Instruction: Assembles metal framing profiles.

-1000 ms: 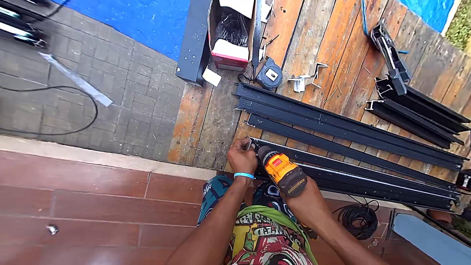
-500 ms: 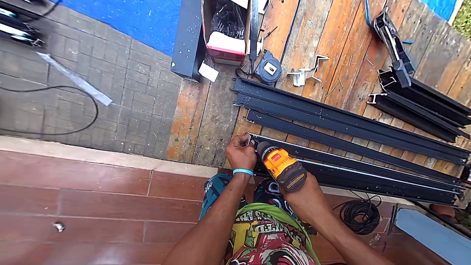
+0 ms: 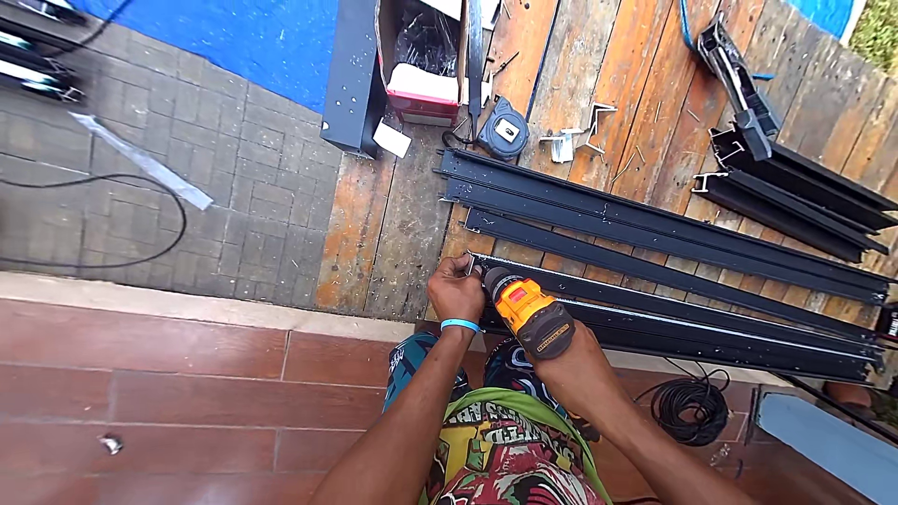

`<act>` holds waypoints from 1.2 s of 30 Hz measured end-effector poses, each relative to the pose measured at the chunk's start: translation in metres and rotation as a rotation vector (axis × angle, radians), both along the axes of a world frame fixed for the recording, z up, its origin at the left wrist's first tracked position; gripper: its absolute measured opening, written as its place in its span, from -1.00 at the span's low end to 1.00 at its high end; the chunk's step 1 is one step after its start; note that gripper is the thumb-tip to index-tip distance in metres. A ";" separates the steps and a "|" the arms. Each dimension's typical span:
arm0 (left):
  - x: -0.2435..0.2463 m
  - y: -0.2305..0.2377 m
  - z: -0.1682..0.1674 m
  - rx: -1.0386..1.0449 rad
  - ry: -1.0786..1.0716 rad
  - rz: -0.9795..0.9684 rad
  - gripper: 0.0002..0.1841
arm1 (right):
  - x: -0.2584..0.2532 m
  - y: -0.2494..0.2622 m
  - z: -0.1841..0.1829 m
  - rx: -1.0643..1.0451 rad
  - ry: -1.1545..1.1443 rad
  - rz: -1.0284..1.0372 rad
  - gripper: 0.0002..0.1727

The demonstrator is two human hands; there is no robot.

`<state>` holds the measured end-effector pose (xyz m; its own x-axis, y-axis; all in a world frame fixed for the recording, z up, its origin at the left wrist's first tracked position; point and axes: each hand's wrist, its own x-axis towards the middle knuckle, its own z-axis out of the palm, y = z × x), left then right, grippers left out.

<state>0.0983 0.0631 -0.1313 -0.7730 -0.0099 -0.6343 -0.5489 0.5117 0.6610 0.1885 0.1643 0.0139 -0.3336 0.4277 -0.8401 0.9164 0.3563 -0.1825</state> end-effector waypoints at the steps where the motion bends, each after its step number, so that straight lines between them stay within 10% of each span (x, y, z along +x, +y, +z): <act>1: 0.000 0.000 0.000 -0.005 0.004 -0.005 -0.79 | 0.000 0.000 -0.001 -0.001 0.001 0.003 -0.59; 15: -0.008 -0.006 -0.001 0.003 0.045 -0.194 -0.62 | 0.039 0.024 0.023 -0.024 0.219 -0.053 -0.52; 27: -0.034 -0.039 0.023 -0.388 0.359 -0.917 -0.55 | 0.090 0.060 0.033 -0.012 0.295 0.081 -0.52; 36: -0.032 -0.086 0.032 -0.431 0.428 -0.778 -0.64 | 0.116 0.070 0.032 0.026 0.449 0.161 -0.50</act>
